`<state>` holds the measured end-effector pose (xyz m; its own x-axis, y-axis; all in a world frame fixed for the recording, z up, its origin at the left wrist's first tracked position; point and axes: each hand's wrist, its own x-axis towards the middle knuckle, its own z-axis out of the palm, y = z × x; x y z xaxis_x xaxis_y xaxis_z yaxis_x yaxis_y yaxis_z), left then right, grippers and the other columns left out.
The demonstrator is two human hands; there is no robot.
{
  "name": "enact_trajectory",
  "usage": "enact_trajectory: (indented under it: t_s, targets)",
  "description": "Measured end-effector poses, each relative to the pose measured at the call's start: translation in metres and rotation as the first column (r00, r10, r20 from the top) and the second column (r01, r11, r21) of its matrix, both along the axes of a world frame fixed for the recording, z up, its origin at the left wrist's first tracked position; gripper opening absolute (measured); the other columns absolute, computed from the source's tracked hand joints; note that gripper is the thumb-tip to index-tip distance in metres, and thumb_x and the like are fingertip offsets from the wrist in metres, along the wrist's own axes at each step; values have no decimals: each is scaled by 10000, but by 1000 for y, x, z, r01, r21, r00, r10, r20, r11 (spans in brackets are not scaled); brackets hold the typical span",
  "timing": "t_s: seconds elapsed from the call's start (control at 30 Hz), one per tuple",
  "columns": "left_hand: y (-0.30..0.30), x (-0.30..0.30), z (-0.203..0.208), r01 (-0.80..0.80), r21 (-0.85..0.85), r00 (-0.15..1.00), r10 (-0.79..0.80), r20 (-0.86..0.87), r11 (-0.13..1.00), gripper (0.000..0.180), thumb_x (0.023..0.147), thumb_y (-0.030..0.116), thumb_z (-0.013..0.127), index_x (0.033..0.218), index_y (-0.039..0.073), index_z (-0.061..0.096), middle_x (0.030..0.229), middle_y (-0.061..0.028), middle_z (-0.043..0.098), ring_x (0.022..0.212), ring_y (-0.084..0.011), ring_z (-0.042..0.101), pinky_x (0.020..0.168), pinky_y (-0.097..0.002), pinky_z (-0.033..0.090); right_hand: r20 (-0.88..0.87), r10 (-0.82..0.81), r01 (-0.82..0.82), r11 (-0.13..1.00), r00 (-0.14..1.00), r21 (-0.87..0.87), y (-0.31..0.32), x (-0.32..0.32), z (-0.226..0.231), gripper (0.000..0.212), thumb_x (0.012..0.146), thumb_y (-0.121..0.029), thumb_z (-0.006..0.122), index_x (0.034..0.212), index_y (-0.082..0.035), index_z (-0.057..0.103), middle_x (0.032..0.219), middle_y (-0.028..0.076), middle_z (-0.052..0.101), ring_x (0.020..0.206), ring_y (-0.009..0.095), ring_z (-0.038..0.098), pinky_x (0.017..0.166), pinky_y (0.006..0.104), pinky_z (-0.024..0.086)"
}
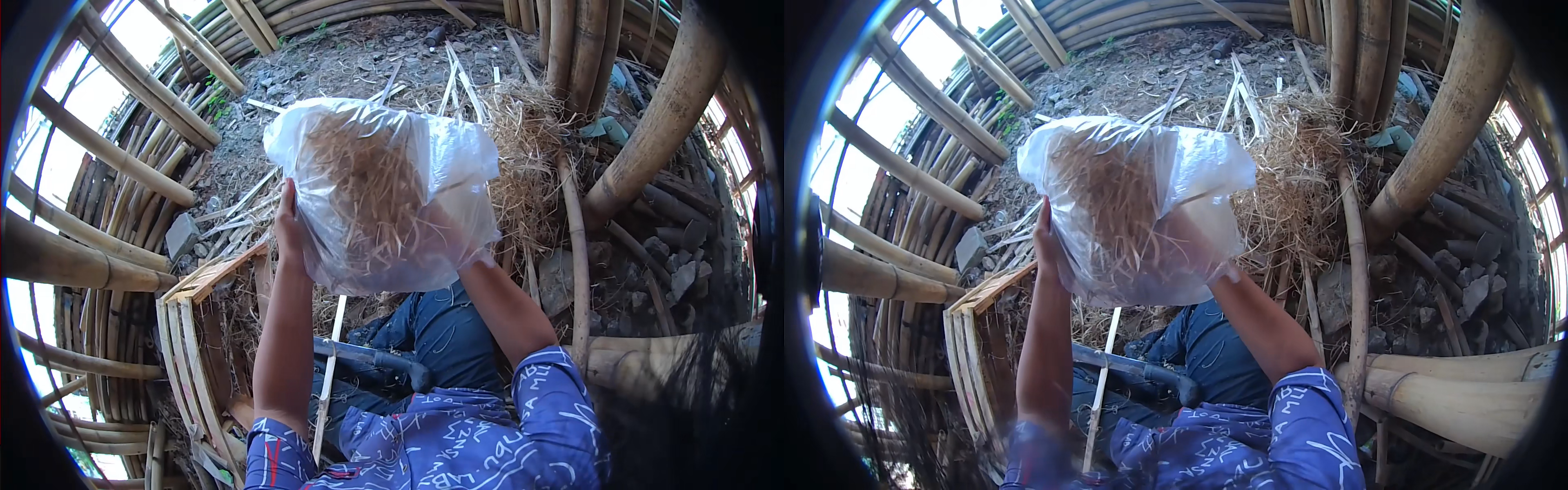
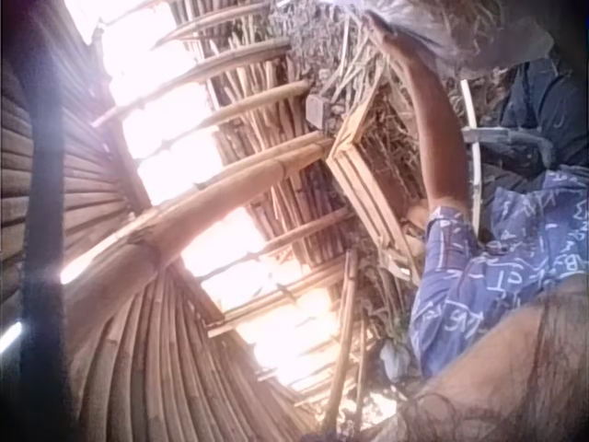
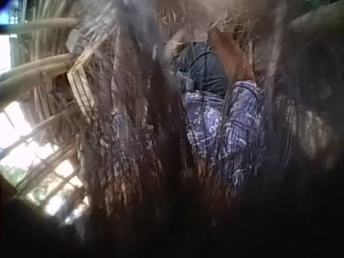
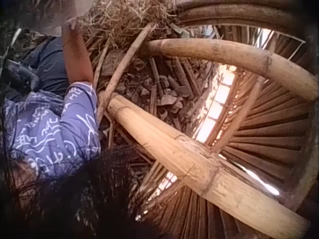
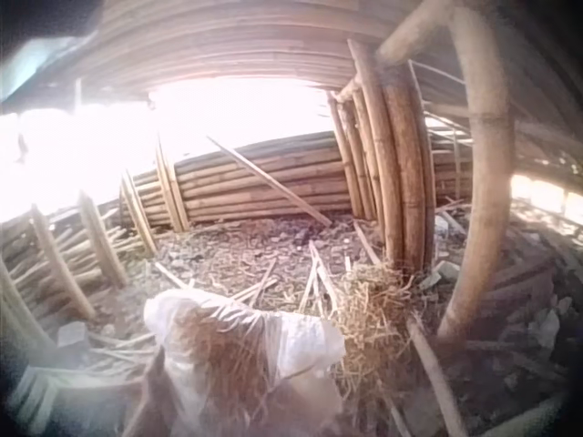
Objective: The person uses a machete to shave and refine a thin strip of bamboo while sitting in a bamboo structure. They then pick up a plastic bag filled with wood shavings and pour them onto the dirt floor.
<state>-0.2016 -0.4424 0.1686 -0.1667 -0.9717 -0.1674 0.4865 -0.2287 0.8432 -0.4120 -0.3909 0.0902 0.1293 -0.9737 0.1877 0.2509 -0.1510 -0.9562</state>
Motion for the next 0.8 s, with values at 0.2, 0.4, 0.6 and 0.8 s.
enact_trajectory:
  t_s: [0.2, 0.4, 0.6, 0.8]
  targets:
    - [11, 0, 18, 12, -341, 854, 168, 493, 940, 504, 915, 319, 595, 1271, -25, 496, 1068, -155, 615, 922, -173, 616, 815, -304, 495, 90, -97, 89, 993, 991, 83, -6, 4, -6, 438, 866, -180, 642, 1238, -2, 494, 1152, 107, 585, 969, 202, 602, 778, 286, 530]
    - [-36, 37, 34, -436, -404, 761, 569, 312, 804, 293, 897, 296, 647, 1010, 26, 660, 850, -28, 638, 703, -77, 565, 608, -223, 444, 108, -372, 351, 920, 922, 177, -4, -37, -7, 373, 880, -194, 627, 1190, -17, 519, 1111, 105, 593, 935, 203, 614, 740, 309, 546]
    - [-76, 173, 29, -515, -514, 679, 693, 243, 685, 394, 906, 333, 630, 1111, -3, 606, 1012, -71, 641, 831, -136, 591, 742, -284, 473, 475, -461, 420, 886, 750, 196, -19, -156, -9, 276, 925, -261, 568, 1106, -52, 562, 939, 82, 616, 775, 181, 633, 602, 311, 566]
    - [-59, 213, 21, -464, -527, 666, 672, 322, 712, 466, 945, 356, 565, 1225, -16, 539, 1125, -79, 610, 943, -138, 577, 823, -293, 464, -573, -711, 744, 622, 407, -243, -16, -255, 54, 590, 811, -220, 696, 1313, -23, 458, 1161, 141, 611, 1022, 243, 621, 885, 351, 498]
